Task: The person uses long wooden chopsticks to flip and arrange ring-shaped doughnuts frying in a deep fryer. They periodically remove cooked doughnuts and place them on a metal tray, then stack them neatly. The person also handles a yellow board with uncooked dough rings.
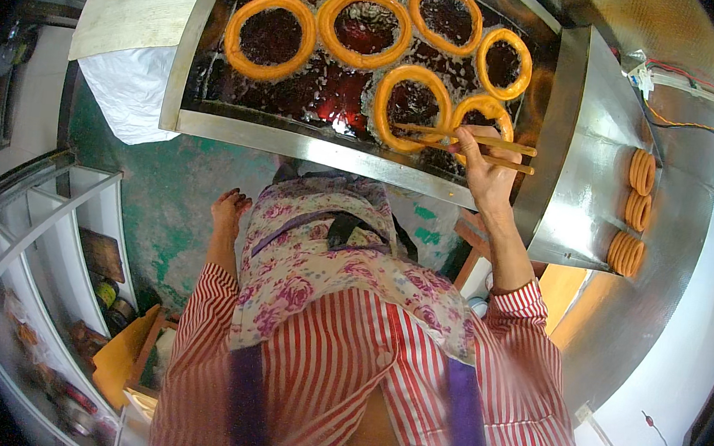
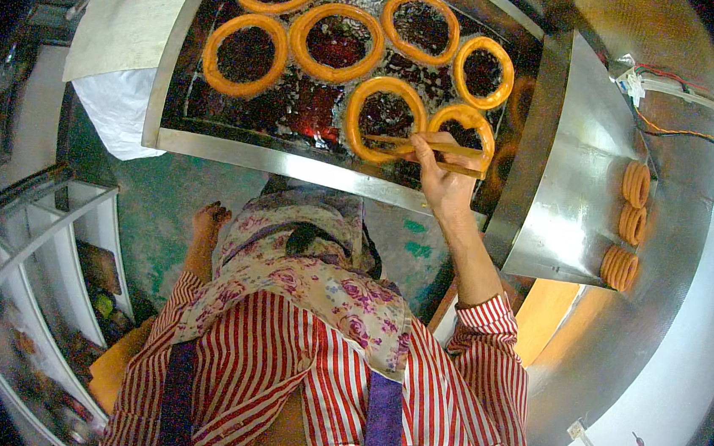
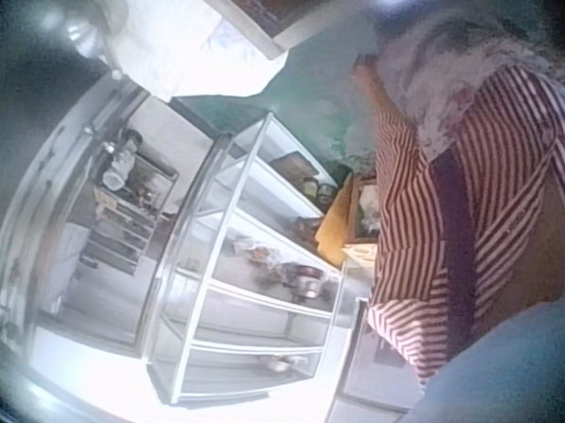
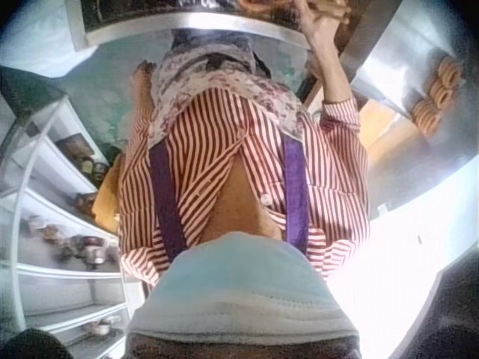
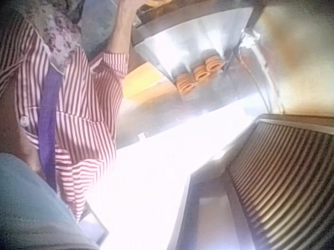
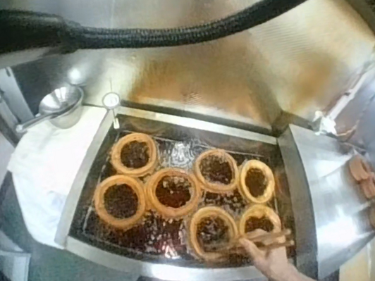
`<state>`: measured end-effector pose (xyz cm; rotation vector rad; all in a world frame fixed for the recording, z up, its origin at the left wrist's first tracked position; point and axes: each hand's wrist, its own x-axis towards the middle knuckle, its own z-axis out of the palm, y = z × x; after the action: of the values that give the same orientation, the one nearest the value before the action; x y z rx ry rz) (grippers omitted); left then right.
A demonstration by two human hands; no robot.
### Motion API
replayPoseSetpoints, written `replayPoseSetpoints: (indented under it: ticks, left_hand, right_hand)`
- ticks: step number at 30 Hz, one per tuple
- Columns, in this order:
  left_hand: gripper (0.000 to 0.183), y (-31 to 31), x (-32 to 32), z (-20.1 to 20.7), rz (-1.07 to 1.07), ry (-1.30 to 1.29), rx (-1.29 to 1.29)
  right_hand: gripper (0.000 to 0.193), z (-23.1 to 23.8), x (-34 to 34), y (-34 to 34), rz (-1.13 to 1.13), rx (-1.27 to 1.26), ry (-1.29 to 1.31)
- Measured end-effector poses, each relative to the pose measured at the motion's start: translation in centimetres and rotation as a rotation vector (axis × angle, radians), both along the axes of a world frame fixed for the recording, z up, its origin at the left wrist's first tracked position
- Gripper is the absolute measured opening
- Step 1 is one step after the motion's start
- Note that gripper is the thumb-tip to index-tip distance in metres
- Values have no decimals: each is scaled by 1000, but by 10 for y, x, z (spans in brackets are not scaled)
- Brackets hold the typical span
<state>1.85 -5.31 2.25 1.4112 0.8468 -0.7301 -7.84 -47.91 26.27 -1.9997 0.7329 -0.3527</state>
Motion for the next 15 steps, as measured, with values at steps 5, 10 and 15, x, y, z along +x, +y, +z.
replayPoseSetpoints:
  ticks: [5,10,15]
  left_hand:
    - [30,-8,2,15,-45,-32,0]
    - [32,11,4,-15,-205,-128,-29]
    - [33,24,-3,-40,-315,-238,17]
  right_hand:
    - [13,-9,4,7,10,-177,-71]
    - [14,-17,-9,18,99,-142,23]
    - [13,-5,-9,27,162,-122,-13]
